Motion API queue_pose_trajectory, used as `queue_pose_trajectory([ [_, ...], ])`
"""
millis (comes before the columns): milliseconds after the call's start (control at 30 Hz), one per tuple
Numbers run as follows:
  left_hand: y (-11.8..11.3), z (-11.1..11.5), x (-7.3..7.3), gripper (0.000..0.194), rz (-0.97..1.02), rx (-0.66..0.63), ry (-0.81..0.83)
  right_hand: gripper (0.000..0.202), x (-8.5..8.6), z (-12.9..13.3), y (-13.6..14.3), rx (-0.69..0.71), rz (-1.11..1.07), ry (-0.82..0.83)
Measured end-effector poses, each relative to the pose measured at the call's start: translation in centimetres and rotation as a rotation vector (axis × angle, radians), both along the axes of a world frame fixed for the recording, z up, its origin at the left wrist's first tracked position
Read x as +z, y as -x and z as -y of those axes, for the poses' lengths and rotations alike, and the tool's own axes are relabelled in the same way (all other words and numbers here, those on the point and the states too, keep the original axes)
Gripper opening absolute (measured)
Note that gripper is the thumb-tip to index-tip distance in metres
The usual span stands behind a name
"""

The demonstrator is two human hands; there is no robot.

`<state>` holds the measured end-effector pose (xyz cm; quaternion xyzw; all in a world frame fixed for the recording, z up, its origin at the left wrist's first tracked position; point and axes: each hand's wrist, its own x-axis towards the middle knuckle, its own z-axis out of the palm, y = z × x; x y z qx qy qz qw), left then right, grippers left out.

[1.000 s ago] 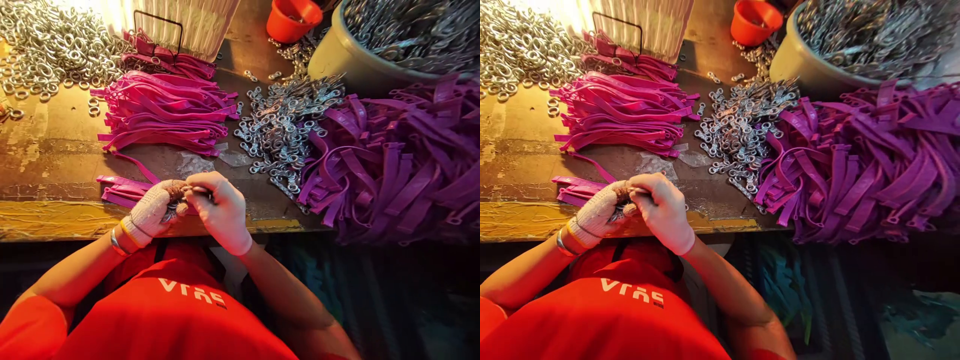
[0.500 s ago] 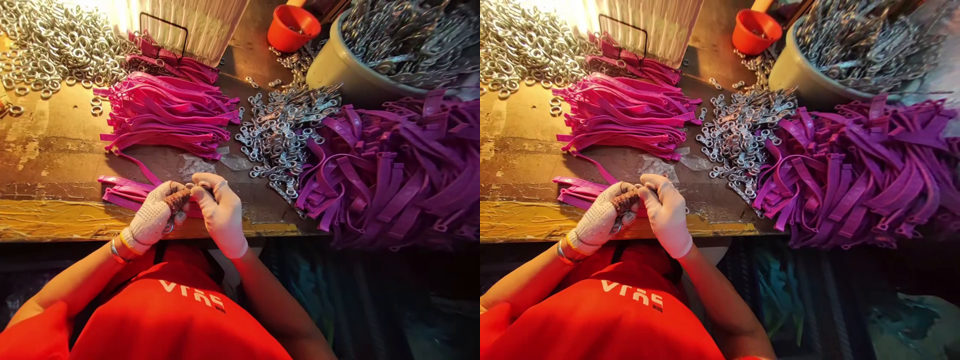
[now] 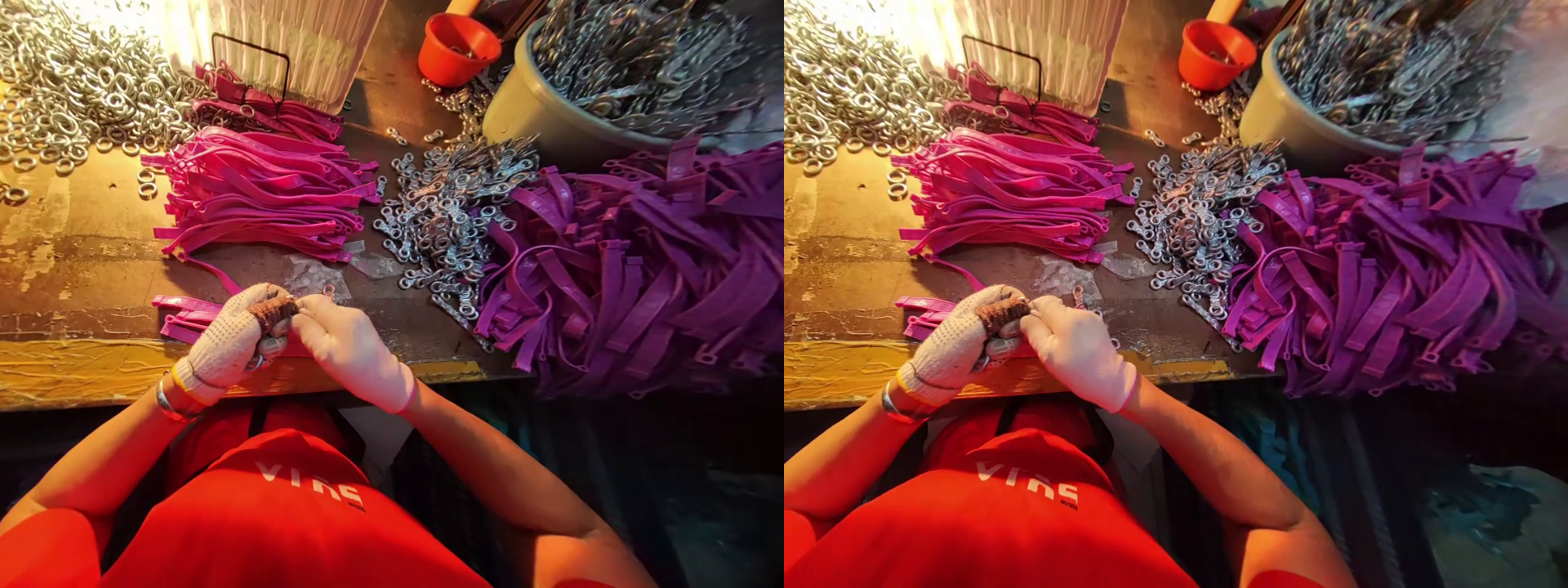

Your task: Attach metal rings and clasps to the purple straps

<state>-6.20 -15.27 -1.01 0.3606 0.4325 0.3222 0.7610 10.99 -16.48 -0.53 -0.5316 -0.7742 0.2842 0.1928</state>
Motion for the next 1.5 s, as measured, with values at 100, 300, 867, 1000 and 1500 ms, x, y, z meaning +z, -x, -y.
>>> queue_pose_trajectory([
  [100,0.0,-1.3,0.4,0.029,-0.079,0.043,-0.083,0.030,-0.9,-1.8,-0.9,-0.121,-0.092,-0.121],
  [300,0.1,-3.2,-0.7,0.027,-0.354,-0.025,-0.267,0.018,-3.8,-9.3,-2.9,-0.160,0.218,-0.481],
  [867,0.2,-0.1,1.2,0.027,-0.514,-0.144,-0.553,0.018,0.6,1.8,-2.7,-0.034,-0.392,-0.079],
  [1000,0.5,1.3,0.9,0.035,-0.398,-0.055,-0.200,0.023,-0.1,2.7,-2.0,-0.037,-0.170,-0.155],
  [1500,1.5,1.5,0.0,0.013,-0.692,-0.242,-0.653,0.025,-0.3,2.1,0.6,0.042,0.539,-0.458],
])
